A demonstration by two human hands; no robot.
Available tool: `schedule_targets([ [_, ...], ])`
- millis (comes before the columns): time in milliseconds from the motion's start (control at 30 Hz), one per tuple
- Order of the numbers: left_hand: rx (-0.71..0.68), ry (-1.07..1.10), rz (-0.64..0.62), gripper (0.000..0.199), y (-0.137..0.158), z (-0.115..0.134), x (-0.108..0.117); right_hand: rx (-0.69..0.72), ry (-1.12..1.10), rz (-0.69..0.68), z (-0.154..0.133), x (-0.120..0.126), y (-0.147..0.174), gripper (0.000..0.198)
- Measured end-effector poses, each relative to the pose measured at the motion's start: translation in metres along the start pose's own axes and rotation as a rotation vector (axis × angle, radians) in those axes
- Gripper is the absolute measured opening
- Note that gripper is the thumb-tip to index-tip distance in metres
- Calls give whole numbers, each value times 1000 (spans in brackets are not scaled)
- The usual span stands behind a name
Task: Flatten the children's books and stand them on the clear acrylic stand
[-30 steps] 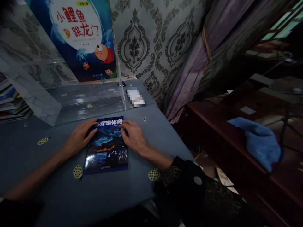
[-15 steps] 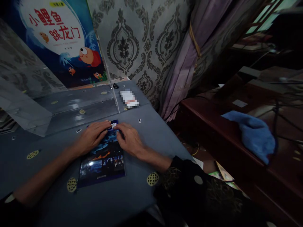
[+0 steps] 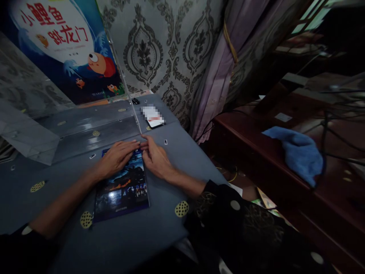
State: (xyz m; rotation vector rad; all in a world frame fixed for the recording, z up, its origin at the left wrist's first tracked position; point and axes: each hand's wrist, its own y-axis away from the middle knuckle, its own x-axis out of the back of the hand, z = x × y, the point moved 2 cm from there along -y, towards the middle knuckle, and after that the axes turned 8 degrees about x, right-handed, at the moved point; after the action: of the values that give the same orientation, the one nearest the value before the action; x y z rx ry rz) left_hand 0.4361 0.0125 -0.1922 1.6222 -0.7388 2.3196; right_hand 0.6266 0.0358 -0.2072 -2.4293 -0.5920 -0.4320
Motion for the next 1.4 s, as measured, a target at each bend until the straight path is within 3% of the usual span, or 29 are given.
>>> schedule_targets([
  [267,-35,11,-30,39,1,6,3,48,18,17,7,0,-3,48],
  [467,-67,23,-59,42,13,27,8,120,-17,-49,6,-3,-6,44],
  [867,-234,143,-202,39,88,100,19,162,90,-74,1,-4,-6,35],
  [967,-224,211,-212,39,96,105,23,166,140,-106,-2,-4,-5,34],
  [1067,-80,286,-180,37,90,84,32,165,233,-169,-5,-6,-4,32],
  [1233,385,236,98,37,73,3,45,246,411,-342,-15,-20,-9,32],
  [1300,445,257,158,40,71,-23,41,295,410,-422,-22,-33,-16,35],
  [1400,446,282,205,41,72,-40,32,362,394,-544,-34,-59,-24,37],
])
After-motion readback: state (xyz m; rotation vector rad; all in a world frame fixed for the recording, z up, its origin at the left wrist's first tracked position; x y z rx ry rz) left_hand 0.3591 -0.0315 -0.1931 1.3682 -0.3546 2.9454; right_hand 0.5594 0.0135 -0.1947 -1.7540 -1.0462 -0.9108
